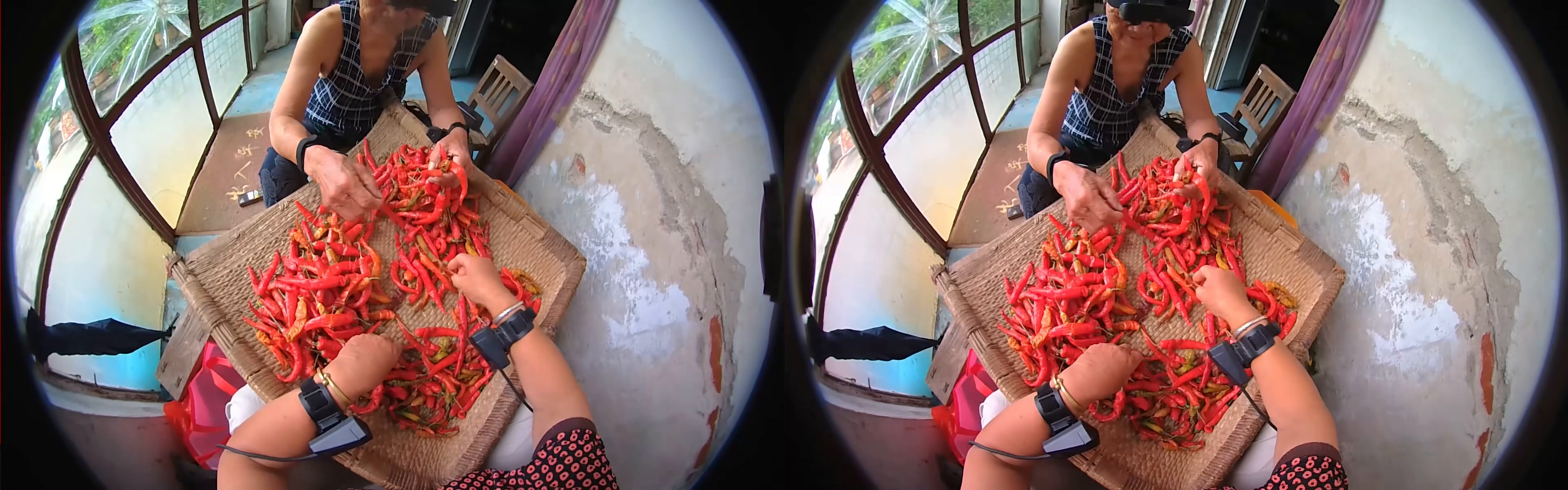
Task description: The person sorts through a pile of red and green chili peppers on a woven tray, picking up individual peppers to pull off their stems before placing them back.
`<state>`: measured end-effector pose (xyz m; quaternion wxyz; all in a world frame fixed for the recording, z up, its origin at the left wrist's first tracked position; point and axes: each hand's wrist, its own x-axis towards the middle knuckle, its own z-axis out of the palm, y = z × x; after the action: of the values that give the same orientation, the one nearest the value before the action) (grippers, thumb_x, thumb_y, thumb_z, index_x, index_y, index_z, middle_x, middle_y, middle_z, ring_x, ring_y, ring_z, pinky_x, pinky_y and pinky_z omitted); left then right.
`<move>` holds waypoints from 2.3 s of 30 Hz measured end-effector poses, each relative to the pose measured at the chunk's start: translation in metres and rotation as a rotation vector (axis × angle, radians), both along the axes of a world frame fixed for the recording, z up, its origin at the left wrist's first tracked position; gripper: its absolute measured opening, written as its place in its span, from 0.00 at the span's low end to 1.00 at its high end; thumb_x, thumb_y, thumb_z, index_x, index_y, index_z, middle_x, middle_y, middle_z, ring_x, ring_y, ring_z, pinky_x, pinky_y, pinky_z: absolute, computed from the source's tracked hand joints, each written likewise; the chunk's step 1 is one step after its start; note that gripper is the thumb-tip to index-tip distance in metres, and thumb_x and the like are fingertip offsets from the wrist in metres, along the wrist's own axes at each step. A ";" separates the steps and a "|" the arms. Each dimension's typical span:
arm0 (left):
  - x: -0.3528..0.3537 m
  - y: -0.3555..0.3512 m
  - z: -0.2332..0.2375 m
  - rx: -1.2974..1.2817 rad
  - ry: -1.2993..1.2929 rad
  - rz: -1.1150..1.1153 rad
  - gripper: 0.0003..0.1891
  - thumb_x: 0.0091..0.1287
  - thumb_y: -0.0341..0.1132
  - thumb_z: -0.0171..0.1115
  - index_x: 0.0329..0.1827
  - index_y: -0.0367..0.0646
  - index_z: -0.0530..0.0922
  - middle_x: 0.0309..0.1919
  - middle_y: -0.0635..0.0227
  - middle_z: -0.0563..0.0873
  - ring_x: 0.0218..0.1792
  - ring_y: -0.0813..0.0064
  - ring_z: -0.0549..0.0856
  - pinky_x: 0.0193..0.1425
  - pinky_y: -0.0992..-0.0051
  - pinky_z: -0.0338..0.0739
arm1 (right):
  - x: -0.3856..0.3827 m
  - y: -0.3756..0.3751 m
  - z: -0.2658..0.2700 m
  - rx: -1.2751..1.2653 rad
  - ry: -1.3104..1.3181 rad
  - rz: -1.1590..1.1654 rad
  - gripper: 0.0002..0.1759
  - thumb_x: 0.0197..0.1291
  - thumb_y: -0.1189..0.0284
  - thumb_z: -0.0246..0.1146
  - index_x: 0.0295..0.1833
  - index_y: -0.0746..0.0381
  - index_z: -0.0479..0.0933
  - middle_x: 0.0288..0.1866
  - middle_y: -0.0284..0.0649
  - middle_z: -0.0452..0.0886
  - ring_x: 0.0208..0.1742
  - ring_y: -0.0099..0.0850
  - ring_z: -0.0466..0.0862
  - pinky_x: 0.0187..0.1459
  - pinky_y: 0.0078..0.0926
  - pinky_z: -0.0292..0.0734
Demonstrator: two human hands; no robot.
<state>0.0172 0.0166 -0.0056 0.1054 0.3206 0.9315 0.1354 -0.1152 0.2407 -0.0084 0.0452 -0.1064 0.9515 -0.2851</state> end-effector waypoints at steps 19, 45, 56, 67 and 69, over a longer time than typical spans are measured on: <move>0.003 -0.002 0.010 -0.200 0.066 0.023 0.05 0.54 0.31 0.55 0.31 0.42 0.79 0.24 0.65 0.81 0.26 0.67 0.83 0.25 0.71 0.76 | -0.004 -0.009 -0.021 0.222 0.158 0.088 0.13 0.46 0.62 0.65 0.32 0.61 0.78 0.31 0.44 0.81 0.35 0.45 0.80 0.38 0.41 0.74; 0.004 -0.007 0.015 -0.195 0.075 0.061 0.04 0.49 0.31 0.58 0.23 0.44 0.81 0.21 0.64 0.82 0.26 0.67 0.83 0.27 0.71 0.76 | 0.030 0.006 0.001 0.725 -0.028 0.095 0.21 0.45 0.54 0.67 0.30 0.63 0.81 0.32 0.47 0.82 0.37 0.41 0.83 0.37 0.37 0.77; 0.002 -0.006 0.012 -0.222 0.135 0.054 0.04 0.51 0.30 0.58 0.23 0.45 0.81 0.22 0.66 0.83 0.26 0.68 0.84 0.26 0.71 0.77 | 0.021 0.017 0.028 0.447 -0.023 -0.012 0.09 0.44 0.67 0.60 0.30 0.61 0.80 0.36 0.45 0.80 0.38 0.42 0.80 0.39 0.38 0.75; -0.013 -0.005 0.045 0.968 0.066 0.309 0.03 0.56 0.27 0.63 0.32 0.39 0.78 0.25 0.63 0.82 0.27 0.69 0.83 0.32 0.74 0.76 | 0.065 0.011 0.051 -0.344 -0.094 0.074 0.17 0.54 0.70 0.64 0.48 0.68 0.76 0.39 0.41 0.80 0.41 0.28 0.80 0.46 0.25 0.75; -0.014 -0.004 0.045 1.074 -0.077 0.433 0.03 0.58 0.27 0.61 0.32 0.37 0.78 0.20 0.68 0.80 0.23 0.82 0.79 0.27 0.79 0.73 | 0.091 0.007 0.057 -0.423 -0.234 0.190 0.13 0.56 0.73 0.62 0.45 0.68 0.76 0.38 0.33 0.79 0.40 0.20 0.78 0.43 0.18 0.74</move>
<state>0.0029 0.0129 0.0390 -0.0684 0.1262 0.7721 0.6190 -0.0242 0.2475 0.0487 0.1581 -0.1686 0.8448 -0.4826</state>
